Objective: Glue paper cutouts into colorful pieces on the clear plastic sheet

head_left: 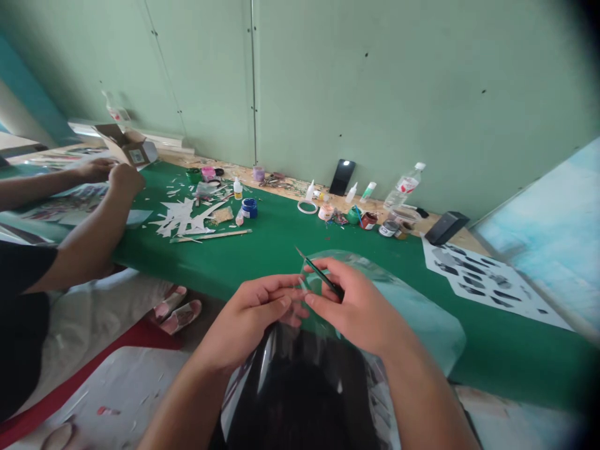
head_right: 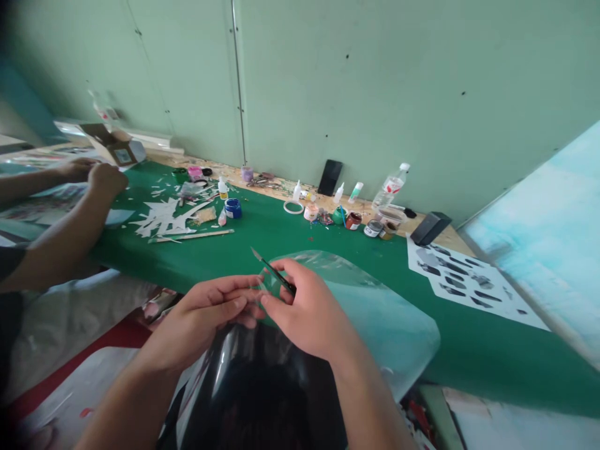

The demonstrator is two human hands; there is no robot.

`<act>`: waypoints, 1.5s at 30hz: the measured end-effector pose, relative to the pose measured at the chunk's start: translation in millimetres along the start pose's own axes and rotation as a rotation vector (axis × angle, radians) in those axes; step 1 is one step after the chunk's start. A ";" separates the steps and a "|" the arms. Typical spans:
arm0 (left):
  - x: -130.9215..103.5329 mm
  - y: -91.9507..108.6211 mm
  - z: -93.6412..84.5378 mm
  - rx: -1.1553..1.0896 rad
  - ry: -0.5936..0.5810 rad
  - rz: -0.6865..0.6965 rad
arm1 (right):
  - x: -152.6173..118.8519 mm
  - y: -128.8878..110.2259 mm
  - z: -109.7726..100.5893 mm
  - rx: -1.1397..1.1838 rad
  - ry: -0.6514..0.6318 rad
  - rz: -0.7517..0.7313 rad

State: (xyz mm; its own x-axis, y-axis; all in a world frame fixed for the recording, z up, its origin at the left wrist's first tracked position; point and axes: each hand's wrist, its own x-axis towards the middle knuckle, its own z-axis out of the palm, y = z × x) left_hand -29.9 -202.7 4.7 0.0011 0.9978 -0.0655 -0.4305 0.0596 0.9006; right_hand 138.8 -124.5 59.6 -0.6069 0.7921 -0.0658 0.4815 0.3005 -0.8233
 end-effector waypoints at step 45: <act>0.2 8.6 3.4 0.288 0.097 -0.007 | 0.8 6.9 14.7 -0.311 0.192 -0.253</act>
State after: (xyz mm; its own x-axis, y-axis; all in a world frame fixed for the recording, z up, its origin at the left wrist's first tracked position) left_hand -30.6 -201.9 13.9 -0.0889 0.9909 -0.1008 -0.1575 0.0859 0.9838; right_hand 132.4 -129.6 45.7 -0.6161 0.7482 0.2464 0.5179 0.6204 -0.5890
